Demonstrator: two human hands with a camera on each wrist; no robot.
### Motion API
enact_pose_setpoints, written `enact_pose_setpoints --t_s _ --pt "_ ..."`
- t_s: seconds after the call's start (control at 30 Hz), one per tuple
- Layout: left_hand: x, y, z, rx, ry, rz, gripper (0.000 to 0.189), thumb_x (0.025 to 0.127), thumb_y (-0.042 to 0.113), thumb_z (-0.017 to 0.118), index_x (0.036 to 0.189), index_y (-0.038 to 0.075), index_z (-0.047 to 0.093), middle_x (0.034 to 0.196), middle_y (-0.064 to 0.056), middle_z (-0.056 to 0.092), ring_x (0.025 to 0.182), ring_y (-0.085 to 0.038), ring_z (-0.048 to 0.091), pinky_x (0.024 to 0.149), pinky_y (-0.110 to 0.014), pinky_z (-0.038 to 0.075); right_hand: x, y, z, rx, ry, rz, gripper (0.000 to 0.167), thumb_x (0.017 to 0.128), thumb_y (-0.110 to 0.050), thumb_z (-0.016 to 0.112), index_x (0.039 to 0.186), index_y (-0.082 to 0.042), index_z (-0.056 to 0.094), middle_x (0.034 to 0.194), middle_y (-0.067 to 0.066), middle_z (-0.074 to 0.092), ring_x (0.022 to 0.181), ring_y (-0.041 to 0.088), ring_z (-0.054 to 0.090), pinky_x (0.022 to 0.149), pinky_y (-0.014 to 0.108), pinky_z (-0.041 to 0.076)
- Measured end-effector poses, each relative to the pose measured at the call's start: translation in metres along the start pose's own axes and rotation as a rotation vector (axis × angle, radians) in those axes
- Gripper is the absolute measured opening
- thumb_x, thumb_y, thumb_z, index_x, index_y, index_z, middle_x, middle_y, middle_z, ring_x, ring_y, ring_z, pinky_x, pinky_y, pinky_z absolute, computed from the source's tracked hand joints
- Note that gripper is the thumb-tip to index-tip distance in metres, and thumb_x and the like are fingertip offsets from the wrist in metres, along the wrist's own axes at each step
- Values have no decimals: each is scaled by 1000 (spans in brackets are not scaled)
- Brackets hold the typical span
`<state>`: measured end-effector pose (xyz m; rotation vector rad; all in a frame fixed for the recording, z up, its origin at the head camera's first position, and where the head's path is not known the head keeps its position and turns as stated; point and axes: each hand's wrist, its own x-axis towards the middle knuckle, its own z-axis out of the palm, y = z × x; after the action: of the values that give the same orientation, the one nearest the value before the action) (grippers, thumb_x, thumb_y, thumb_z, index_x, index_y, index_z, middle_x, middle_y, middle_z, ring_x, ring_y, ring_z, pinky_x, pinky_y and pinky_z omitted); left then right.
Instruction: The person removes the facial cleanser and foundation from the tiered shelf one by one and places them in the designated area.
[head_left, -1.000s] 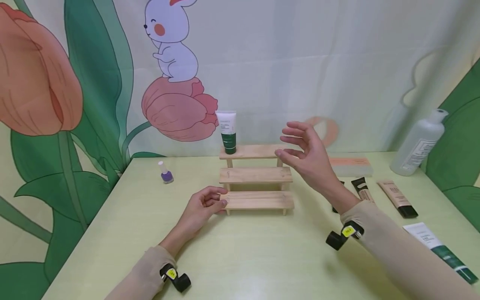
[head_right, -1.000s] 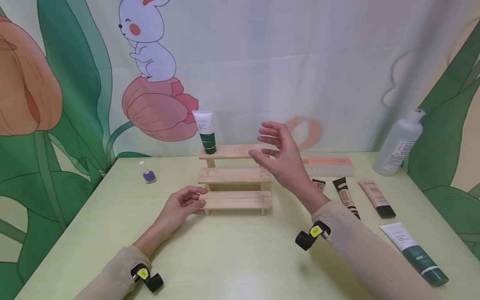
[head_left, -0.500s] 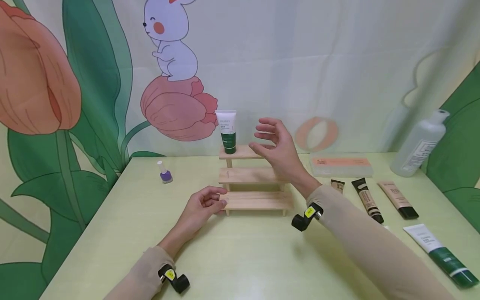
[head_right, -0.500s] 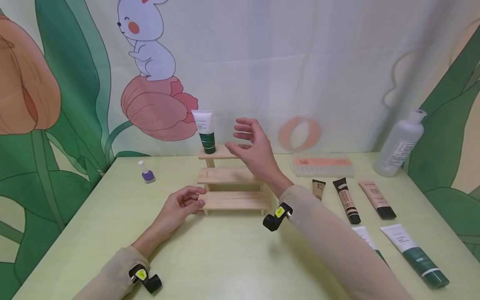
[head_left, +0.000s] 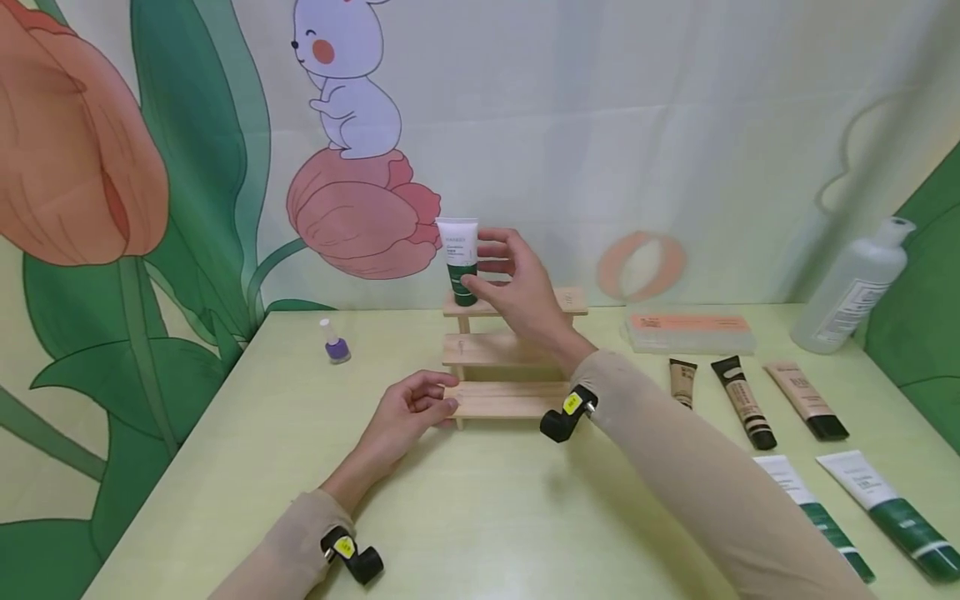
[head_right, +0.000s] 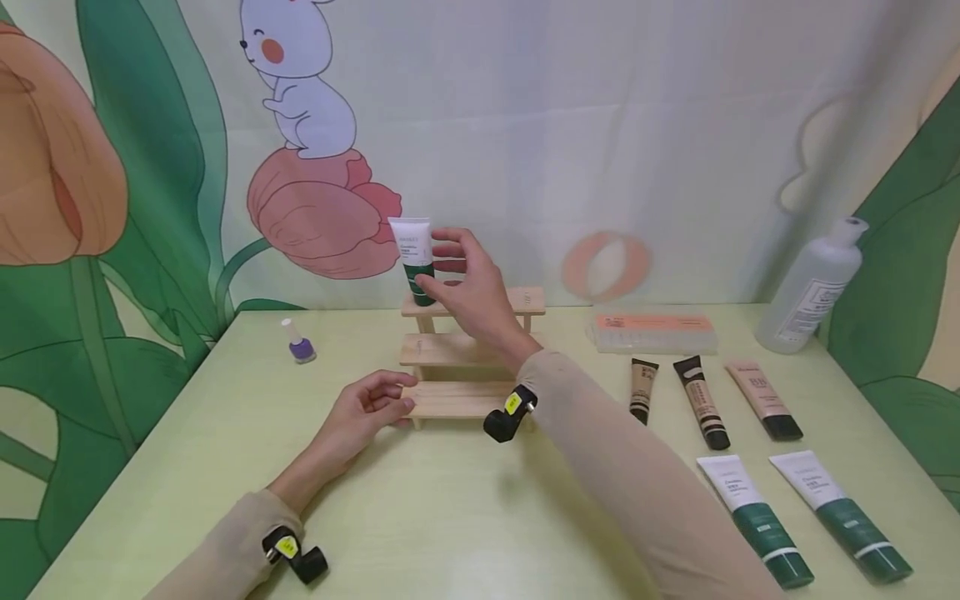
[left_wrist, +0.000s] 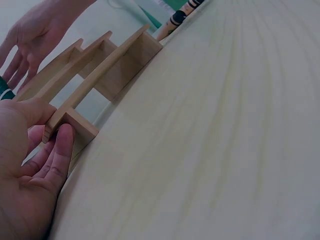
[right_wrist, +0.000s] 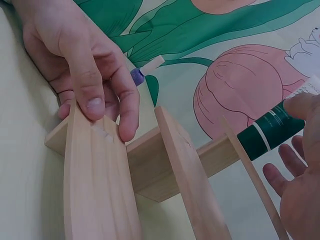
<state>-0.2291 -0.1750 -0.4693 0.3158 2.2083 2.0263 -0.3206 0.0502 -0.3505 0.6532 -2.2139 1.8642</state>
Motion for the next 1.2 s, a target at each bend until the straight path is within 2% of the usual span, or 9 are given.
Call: enact_pose_setpoints --t_s 0.3,0.63,0.77,0.97,1.2 --pt "3 -1 4 4 -4 -2 33 105 2 76 138 3 71 109 -10 65 95 -21 73 88 -33 70 4 4 2 -7 -26 22 57 107 -10 77 158 -20 52 135 14 72 123 29 72 109 49 62" --pt "2 -1 6 -10 -11 11 32 105 2 75 137 3 72 109 -11 65 95 -21 74 89 -34 70 -3 0 -7 14 -2 4 50 109 -8 73 155 -16 56 135 15 72 124 30 70 112 49 57" --pt "3 -1 5 -11 -6 13 32 105 1 75 137 2 72 109 -10 64 94 -20 73 88 -34 70 -9 -5 -18 31 17 -24 51 108 -7 73 155 -16 56 134 15 72 123 30 70 108 44 57" --pt "3 -1 3 -12 -7 20 33 105 1 75 137 1 71 109 -9 63 94 -18 72 88 -34 70 -21 -14 -44 74 18 -74 51 107 -2 72 154 -14 57 135 16 70 119 28 67 95 34 60" --pt "1 0 1 -10 -3 16 33 105 1 76 137 1 71 108 -10 63 93 -18 73 88 -35 70 -35 -21 -69 99 36 -128 50 105 3 69 153 -9 58 133 12 71 113 27 65 92 31 61"
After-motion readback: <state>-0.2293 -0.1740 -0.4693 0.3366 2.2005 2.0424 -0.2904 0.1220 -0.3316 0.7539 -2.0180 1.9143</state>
